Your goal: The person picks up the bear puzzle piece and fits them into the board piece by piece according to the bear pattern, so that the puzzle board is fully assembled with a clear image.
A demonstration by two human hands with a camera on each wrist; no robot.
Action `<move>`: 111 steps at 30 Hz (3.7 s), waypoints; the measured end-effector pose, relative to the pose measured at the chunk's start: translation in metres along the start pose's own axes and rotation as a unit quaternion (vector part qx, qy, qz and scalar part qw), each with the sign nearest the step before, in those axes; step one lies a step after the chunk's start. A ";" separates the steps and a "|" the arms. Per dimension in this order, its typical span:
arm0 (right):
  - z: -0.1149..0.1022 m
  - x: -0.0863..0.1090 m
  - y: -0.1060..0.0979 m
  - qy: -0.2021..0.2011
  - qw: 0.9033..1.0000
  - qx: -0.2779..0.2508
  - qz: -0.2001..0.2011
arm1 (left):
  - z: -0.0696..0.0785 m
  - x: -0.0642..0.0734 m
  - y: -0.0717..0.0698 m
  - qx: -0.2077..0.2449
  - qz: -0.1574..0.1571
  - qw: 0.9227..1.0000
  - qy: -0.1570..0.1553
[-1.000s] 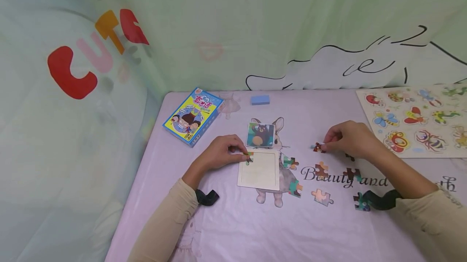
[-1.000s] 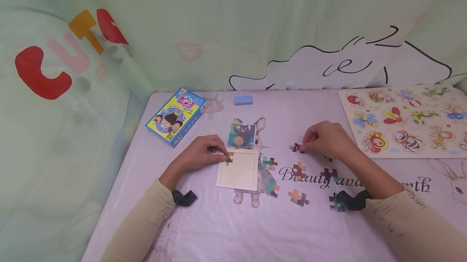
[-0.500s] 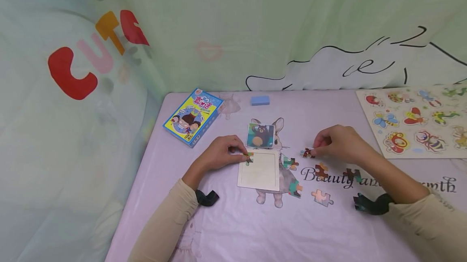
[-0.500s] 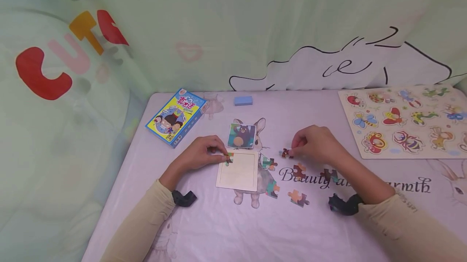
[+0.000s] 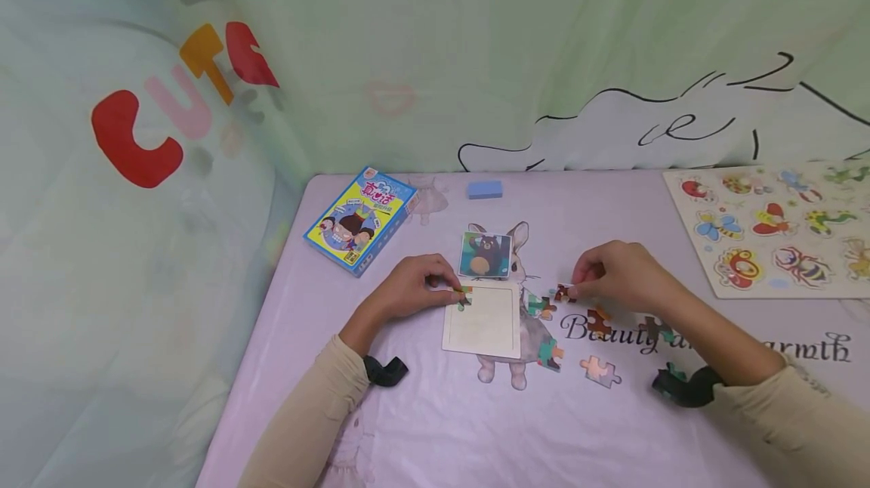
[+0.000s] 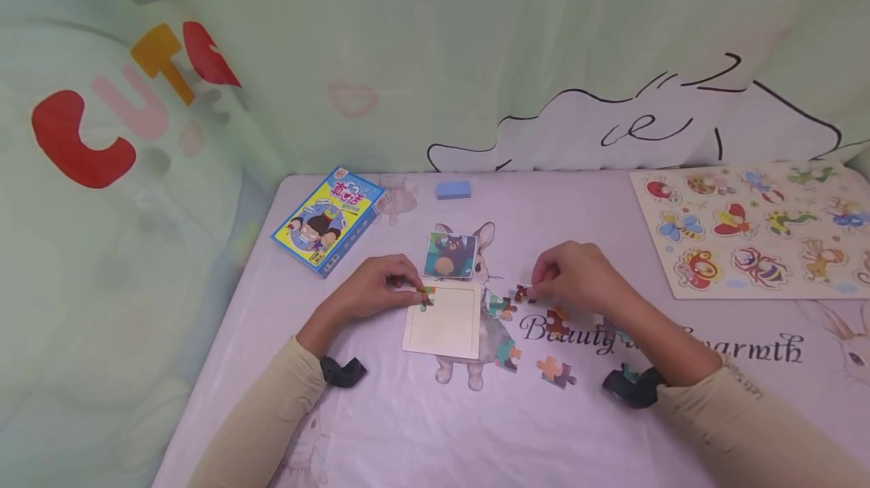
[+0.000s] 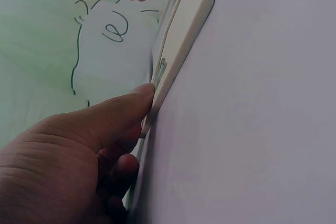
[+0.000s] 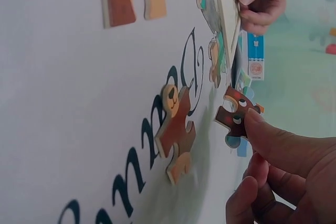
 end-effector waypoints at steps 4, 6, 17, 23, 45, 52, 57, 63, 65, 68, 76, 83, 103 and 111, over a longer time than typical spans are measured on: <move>0.000 0.000 0.002 0.000 1.000 -0.002 -0.002 | 0.000 0.000 0.000 -0.002 0.000 1.000 0.002; 0.000 0.000 0.002 -0.002 1.000 -0.003 -0.003 | -0.001 -0.001 0.000 -0.003 0.001 1.000 0.004; -0.006 -0.001 0.003 -0.012 1.000 0.002 -0.001 | -0.001 -0.001 0.000 0.002 0.001 1.000 0.005; -0.014 -0.003 0.005 -0.025 1.000 -0.005 -0.008 | -0.001 -0.001 0.001 -0.002 0.002 1.000 0.006; -0.035 -0.007 0.020 -0.051 0.998 -0.023 -0.031 | -0.003 0.001 0.002 -0.006 0.002 1.000 0.007; -0.039 -0.008 0.021 -0.060 0.997 -0.028 -0.031 | -0.003 0.000 0.002 -0.008 0.005 1.000 0.010; -0.047 -0.010 0.024 -0.073 0.996 -0.033 -0.031 | -0.004 -0.001 0.002 -0.009 0.004 1.000 0.010; -0.059 -0.015 0.029 -0.093 0.994 -0.049 -0.031 | -0.003 0.000 0.001 -0.017 0.005 1.000 0.020; -0.063 -0.017 0.031 -0.100 0.993 -0.050 -0.029 | -0.003 -0.001 0.001 -0.018 0.006 1.000 0.025; -0.068 -0.020 0.036 -0.103 0.993 -0.049 -0.032 | -0.003 -0.001 0.001 -0.019 0.006 0.999 0.027; -0.076 -0.029 0.049 -0.112 0.993 -0.032 -0.028 | -0.002 -0.001 0.001 -0.009 0.005 1.000 0.020; -0.084 -0.032 0.052 -0.129 0.992 -0.008 -0.011 | -0.001 0.000 0.001 -0.008 0.004 1.000 0.020; -0.095 -0.041 0.062 -0.061 0.998 0.033 0.010 | -0.001 -0.001 0.001 -0.021 -0.002 1.000 0.014; -0.098 -0.042 0.063 -0.050 0.997 0.056 0.008 | -0.001 -0.002 0.001 -0.020 0.002 1.000 0.012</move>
Point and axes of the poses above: each hand's wrist, its own x-axis away from the middle knuckle, its own y-axis out of the palm, z = x × y, the point moved 4 cm from there along -x, towards the middle knuckle, and after that the axes turned 3 degrees about -z, right-handed, at the moved point
